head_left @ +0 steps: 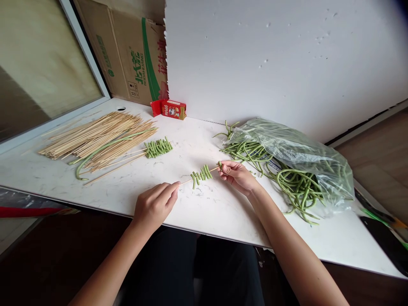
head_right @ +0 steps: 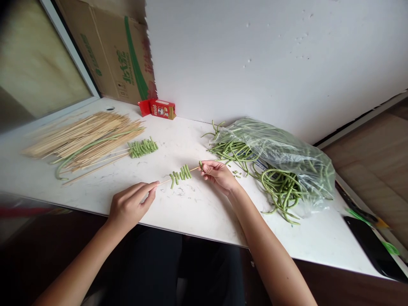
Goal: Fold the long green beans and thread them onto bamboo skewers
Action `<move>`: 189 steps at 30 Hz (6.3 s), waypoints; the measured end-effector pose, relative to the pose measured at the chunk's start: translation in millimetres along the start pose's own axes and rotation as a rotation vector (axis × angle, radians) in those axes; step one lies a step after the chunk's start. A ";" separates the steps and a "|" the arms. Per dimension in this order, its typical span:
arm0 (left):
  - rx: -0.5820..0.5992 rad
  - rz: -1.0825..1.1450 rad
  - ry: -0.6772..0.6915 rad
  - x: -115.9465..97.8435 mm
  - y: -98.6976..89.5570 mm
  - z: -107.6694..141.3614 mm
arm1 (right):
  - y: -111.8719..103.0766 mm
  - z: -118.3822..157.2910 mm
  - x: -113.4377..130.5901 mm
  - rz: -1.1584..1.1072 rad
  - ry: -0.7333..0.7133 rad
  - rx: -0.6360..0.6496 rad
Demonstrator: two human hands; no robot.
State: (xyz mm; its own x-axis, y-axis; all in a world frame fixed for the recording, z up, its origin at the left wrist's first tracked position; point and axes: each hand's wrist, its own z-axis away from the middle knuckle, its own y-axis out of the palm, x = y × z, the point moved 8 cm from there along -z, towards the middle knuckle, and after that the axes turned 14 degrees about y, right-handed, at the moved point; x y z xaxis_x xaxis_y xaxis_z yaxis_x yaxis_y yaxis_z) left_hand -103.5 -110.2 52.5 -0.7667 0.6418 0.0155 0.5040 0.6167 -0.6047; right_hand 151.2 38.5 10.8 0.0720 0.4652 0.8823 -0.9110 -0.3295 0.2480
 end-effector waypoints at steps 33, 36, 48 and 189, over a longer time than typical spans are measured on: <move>0.058 -0.024 -0.004 -0.4 3.3 -1.2 | -11.0 -3.1 0.2 0.067 -0.021 -0.188; 0.059 -0.032 -0.008 -0.8 2.9 -1.6 | -9.6 -3.6 -0.2 0.051 -0.038 -0.204; 0.047 -0.032 -0.009 0.5 1.5 -0.9 | -5.1 -5.6 -9.9 -0.017 0.021 -0.144; 0.023 0.029 -0.021 3.8 0.8 1.1 | 13.3 -1.3 -13.8 -0.073 0.038 -0.090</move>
State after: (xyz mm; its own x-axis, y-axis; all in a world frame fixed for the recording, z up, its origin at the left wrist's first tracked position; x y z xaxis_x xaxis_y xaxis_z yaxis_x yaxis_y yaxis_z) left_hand -106.4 -107.8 51.2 -0.7602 0.6494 -0.0184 0.5168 0.5874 -0.6228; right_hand 137.5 28.7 1.4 0.1257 0.5169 0.8468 -0.9367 -0.2192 0.2729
